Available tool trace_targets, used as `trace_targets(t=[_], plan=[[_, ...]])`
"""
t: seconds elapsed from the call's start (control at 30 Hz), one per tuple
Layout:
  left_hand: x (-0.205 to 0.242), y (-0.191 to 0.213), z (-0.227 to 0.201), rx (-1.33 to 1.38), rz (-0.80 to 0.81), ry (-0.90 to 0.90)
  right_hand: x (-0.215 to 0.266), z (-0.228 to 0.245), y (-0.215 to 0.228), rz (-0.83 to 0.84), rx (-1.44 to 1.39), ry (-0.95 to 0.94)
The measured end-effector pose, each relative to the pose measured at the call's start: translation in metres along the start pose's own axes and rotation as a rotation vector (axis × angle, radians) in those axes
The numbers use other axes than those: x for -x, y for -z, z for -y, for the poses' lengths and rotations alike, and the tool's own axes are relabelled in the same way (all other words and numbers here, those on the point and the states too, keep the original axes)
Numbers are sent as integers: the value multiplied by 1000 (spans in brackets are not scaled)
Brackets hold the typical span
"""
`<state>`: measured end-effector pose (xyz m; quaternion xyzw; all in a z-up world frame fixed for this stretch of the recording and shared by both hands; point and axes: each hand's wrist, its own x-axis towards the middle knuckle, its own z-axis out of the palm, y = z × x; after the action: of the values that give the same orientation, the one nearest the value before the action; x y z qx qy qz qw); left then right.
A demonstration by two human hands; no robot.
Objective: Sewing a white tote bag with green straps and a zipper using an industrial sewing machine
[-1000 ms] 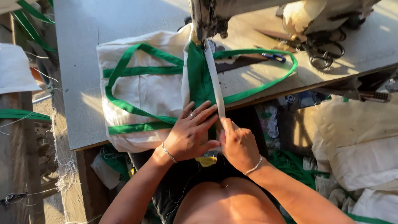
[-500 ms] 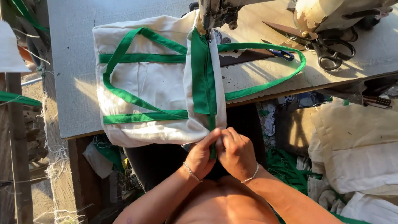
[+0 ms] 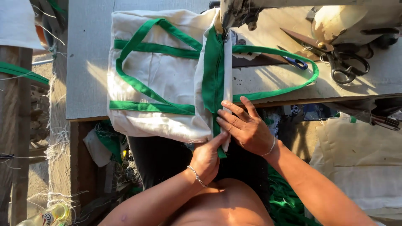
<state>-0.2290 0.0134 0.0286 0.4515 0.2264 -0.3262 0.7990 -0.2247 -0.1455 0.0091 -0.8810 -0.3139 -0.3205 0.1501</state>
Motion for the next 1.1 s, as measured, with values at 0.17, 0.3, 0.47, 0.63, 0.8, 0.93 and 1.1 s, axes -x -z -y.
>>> trace_targets(t=[0.17,0.3,0.47,0.63,0.8,0.93,1.1], plan=[[30,35,7,-708,413,57,9,-4,-13,-117,-91,-71],[49,31,-5,-854,532,-695,18,4,-14,-84,-171,-149],[-12,33,-50,-1415,346,-1426,10,-11,-5,-34,-96,-59],[-16,63,-104,-1827,214,-1428,-4,-19,-5,84,-110,59],[9,43,-113,-2062,241,-1139,1,-15,0,131,-254,-9],[-14,31,-75,-1725,504,-1559,7,-9,2,163,-365,-60],[7,31,-60,-1770,433,-1373,8,-11,10,115,-505,-212]])
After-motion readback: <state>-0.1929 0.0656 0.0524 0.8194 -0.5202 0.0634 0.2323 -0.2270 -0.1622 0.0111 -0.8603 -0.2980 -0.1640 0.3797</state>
